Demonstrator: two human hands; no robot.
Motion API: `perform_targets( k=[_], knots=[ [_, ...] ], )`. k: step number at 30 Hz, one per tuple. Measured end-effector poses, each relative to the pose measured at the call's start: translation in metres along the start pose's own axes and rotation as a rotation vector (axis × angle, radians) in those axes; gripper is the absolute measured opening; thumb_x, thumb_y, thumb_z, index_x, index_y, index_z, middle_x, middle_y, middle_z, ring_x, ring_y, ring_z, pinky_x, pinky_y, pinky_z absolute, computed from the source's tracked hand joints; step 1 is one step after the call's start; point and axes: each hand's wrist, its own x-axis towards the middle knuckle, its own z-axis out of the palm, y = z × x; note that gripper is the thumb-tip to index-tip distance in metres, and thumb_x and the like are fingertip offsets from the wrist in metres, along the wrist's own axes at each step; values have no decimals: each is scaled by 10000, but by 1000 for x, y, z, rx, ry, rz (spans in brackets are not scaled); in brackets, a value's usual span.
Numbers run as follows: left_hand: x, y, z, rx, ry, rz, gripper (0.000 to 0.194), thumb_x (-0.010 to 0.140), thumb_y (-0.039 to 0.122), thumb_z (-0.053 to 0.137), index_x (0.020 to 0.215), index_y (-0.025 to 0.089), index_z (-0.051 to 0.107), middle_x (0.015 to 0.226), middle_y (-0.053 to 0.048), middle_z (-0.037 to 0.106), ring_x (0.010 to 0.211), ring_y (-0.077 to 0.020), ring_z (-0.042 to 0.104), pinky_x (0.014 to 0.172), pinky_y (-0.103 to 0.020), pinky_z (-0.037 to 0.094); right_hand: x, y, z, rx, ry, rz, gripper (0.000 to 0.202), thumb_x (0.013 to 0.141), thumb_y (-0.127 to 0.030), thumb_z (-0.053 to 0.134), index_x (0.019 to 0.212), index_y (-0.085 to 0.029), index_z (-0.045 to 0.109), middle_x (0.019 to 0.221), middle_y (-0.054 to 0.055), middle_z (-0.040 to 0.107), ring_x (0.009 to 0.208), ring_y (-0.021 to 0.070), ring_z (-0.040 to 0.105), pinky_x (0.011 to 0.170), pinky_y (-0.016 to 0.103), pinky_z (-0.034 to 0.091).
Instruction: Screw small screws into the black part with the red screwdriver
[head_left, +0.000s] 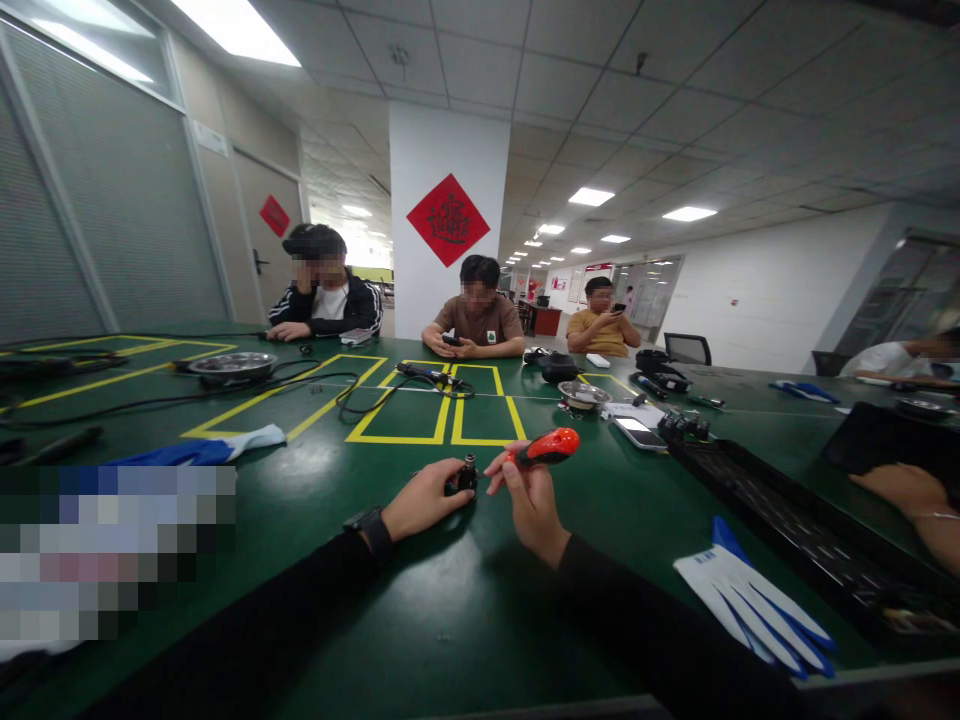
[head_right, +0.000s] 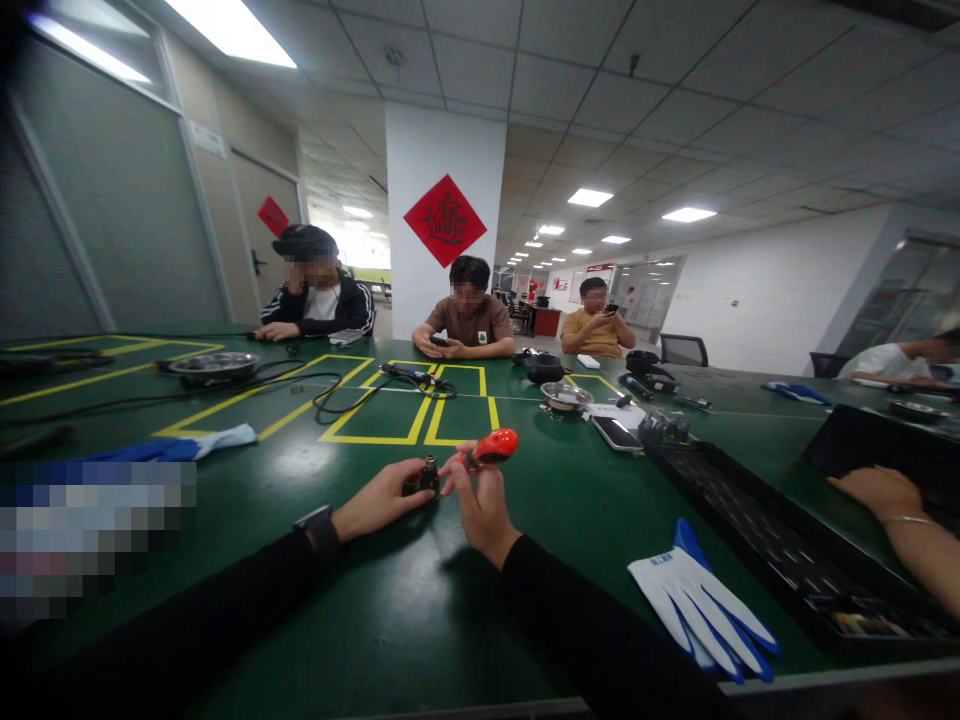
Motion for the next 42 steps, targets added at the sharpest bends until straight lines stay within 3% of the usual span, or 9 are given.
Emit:
perform_targets(
  k=[21,28,33,36,38,42],
  knots=[
    [2,-1,2,-38,12,-23,264,777,378,536,885,149,610,814,-35,596,715,-164,515,659,-251,389,0,-2,1,52,43,33,165,872,-329,461,986,-209,456,703,-21,577,537,121,547,591,283,466],
    [3,-2,3,-90,21,-32,256,767,377,546,830,142,629,790,-26,604,715,-161,520,661,-250,390,3,-4,3,236,14,140,165,844,-306,515,958,-217,435,668,-45,573,442,97,549,464,229,430],
    [3,-3,3,-99,23,-32,255,766,370,545,844,141,627,792,-28,603,708,-161,515,653,-252,393,10,-9,2,271,24,166,254,867,-299,458,1104,-207,460,819,9,590,555,107,584,574,272,477],
    [3,-3,2,-95,29,-43,254,761,377,547,823,143,621,773,-24,598,695,-161,512,648,-254,394,16,-12,-1,149,91,118,213,763,-268,618,946,-191,541,924,40,592,734,142,595,700,301,493],
    [2,-3,2,-94,28,-42,253,759,381,547,808,144,620,757,-19,592,686,-159,511,641,-253,392,18,-14,-2,157,56,88,159,736,-247,648,816,-197,520,905,29,591,810,162,592,769,331,489],
    [2,-3,2,-96,25,-25,254,768,376,542,822,142,624,776,-20,599,695,-156,516,644,-248,388,18,-18,1,316,-98,134,137,796,-243,574,819,-229,440,666,-60,507,542,101,534,680,321,502]
  ],
)
